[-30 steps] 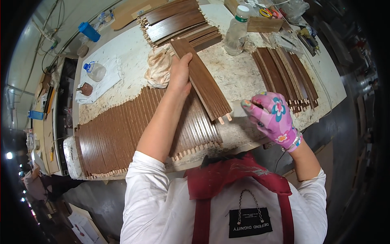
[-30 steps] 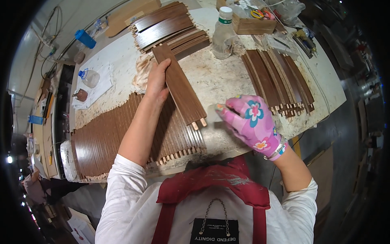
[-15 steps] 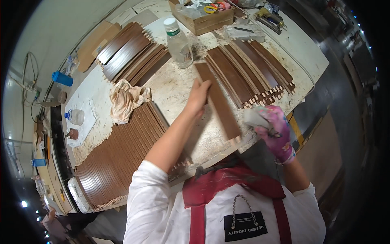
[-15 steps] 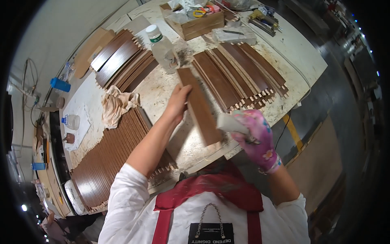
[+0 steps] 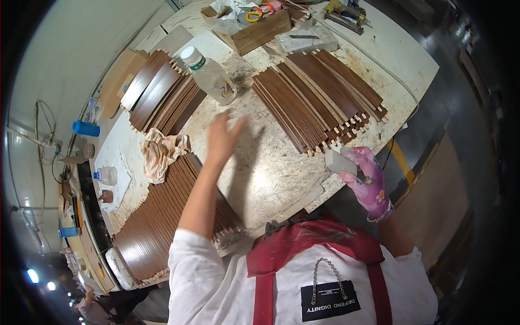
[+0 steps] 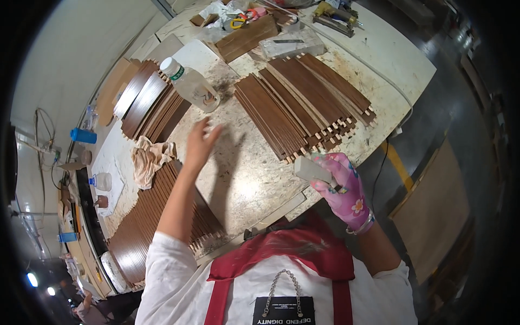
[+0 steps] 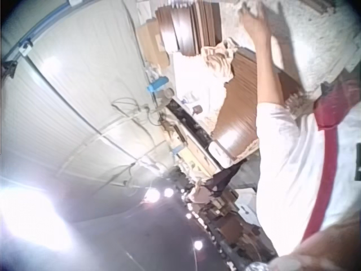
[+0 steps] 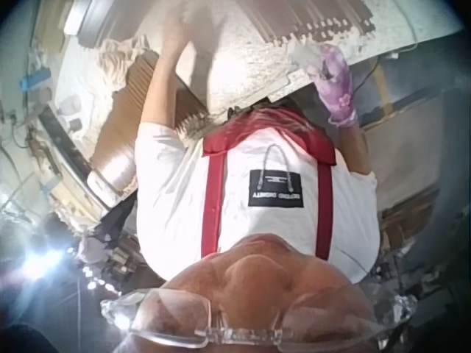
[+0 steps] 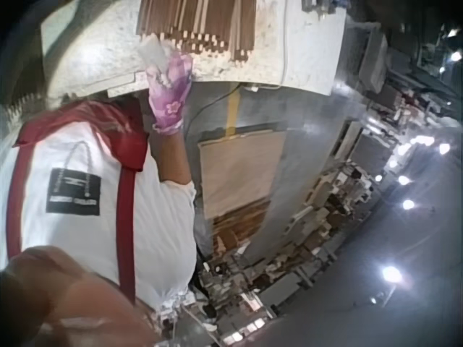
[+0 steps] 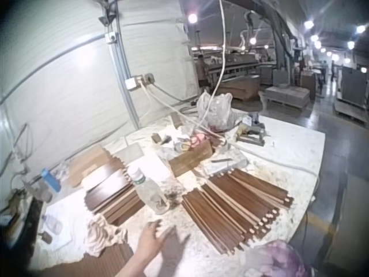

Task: The person picks up wooden slats one by one and sands each piece using a sanding block.

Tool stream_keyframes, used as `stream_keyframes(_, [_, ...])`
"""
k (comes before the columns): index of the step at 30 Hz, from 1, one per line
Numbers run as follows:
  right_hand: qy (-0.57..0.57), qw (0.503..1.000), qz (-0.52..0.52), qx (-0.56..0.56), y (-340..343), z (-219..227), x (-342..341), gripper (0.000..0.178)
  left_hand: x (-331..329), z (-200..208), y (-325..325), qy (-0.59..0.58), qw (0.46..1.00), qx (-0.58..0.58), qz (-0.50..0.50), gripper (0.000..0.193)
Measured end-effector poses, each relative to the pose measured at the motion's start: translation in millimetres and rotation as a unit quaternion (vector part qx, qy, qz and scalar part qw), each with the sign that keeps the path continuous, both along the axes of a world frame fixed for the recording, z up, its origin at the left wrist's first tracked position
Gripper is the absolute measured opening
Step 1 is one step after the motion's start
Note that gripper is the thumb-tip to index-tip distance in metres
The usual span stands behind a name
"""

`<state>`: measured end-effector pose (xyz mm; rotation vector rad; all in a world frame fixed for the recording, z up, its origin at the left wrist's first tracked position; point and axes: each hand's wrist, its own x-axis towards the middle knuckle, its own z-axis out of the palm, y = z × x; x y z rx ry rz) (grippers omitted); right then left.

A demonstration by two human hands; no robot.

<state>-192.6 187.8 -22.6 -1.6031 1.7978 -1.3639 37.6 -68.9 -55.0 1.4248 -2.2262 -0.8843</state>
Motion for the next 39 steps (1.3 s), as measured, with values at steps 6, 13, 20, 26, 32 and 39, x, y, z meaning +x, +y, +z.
stream_keyframes(6, [-0.115,0.982,0.117,0.096,-28.0,-1.4,41.0,0.037,135.8,-20.1,16.3,-0.412,0.897,-0.083,0.133,0.088])
stream_keyframes(13, [-0.102,0.946,0.287,0.107,-52.7,-8.5,94.9,0.038,133.7,-30.6,-2.7,-0.350,0.923,-0.110,0.117,0.059])
stream_keyframes(20, [-0.123,0.973,0.174,0.091,-52.8,-21.0,105.9,0.035,148.1,-17.2,5.2,0.214,0.955,-0.026,0.203,0.033])
stream_keyframes(26, [-0.167,0.979,0.116,0.011,-73.3,-32.3,110.4,0.033,165.4,5.8,39.9,0.364,0.901,0.004,0.236,0.036])
stream_keyframes(32, [-0.325,0.932,0.136,0.083,-85.5,-41.3,143.8,0.034,189.2,25.1,57.9,0.388,0.899,0.061,0.193,0.067])
stream_keyframes(39, [-0.375,0.907,0.121,0.149,-87.4,-38.6,167.0,0.040,211.4,38.4,77.5,0.186,0.966,-0.050,0.175,0.067])
